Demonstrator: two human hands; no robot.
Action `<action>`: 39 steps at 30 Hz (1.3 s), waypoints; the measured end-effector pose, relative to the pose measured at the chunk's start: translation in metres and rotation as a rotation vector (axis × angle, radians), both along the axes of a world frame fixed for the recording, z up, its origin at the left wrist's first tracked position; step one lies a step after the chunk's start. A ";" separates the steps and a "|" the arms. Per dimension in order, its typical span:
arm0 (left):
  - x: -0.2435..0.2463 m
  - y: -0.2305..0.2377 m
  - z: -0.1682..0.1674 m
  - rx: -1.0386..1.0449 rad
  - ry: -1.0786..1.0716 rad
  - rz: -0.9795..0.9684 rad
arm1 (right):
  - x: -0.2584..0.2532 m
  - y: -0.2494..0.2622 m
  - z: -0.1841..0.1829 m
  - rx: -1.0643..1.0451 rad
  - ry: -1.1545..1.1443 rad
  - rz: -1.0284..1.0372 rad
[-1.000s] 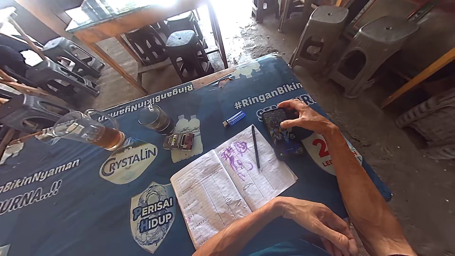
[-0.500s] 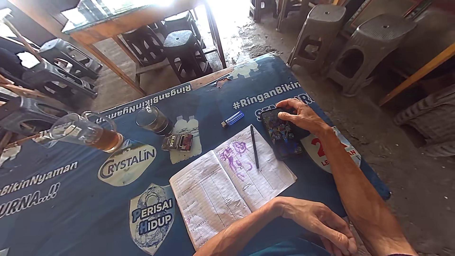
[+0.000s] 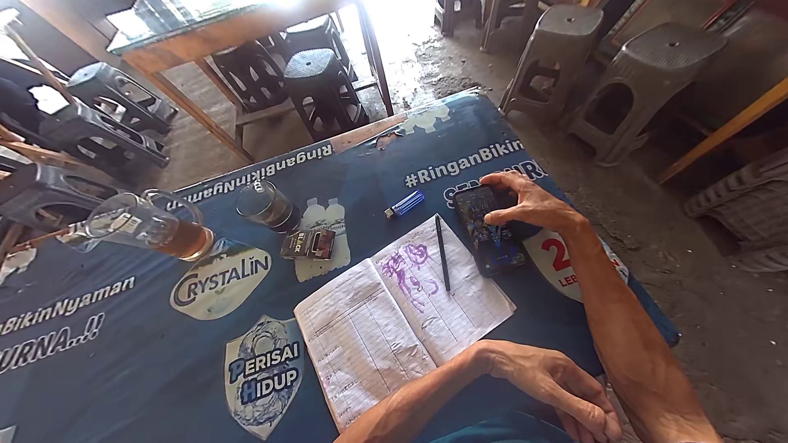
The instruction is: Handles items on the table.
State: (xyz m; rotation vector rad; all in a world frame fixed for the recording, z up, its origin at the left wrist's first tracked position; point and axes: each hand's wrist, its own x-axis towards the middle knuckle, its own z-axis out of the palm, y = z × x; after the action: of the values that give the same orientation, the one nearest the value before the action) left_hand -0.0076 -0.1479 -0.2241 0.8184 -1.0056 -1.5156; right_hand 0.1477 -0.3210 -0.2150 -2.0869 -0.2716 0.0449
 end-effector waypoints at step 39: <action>0.001 0.000 0.001 -0.010 -0.019 -0.005 | -0.002 -0.004 -0.003 0.038 0.038 -0.021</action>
State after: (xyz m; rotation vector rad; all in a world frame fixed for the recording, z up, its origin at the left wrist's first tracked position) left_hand -0.0064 -0.1482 -0.2231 0.8250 -1.0293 -1.5086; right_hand 0.1454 -0.3250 -0.2181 -2.0490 -0.2258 0.0664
